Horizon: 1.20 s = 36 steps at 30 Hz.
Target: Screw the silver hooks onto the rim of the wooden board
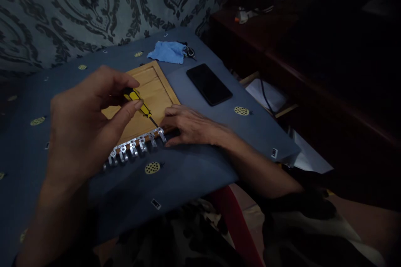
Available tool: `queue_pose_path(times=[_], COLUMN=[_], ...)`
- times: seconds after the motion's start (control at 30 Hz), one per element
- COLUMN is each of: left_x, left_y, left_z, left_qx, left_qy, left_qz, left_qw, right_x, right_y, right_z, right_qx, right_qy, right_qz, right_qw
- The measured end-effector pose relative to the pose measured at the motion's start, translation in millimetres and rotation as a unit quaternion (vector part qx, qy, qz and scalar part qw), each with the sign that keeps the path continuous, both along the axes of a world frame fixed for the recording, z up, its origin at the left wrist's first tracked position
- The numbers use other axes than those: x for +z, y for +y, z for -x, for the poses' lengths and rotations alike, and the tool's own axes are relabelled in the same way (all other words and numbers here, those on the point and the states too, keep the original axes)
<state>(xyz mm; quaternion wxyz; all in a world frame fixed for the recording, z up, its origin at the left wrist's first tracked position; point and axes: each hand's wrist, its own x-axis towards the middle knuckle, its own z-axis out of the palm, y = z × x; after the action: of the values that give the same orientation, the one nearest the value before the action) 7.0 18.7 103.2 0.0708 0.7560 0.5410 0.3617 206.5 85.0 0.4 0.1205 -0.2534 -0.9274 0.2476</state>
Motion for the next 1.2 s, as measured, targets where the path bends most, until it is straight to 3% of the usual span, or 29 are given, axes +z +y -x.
queue_pose_path(times=[0.27, 0.73, 1.2], left_x=[-10.0, -10.7, -11.6], left_y=[5, 7, 3], left_z=[3, 1, -13], left_qx=[-0.011, 0.003, -0.002], left_qy=[0.041, 0.114, 0.092], left_qz=[0.003, -0.027, -0.059], left_qw=[0.999, 0.993, 0.994], right_x=[0.5, 0.6, -0.5], right_y=[-1, 0, 0], right_z=[0, 0, 0], right_qx=[0.002, 0.004, 0.003], right_qy=[0.004, -0.002, 0.002], right_qz=[-0.004, -0.004, -0.002], right_qw=[1.0, 1.0, 1.0])
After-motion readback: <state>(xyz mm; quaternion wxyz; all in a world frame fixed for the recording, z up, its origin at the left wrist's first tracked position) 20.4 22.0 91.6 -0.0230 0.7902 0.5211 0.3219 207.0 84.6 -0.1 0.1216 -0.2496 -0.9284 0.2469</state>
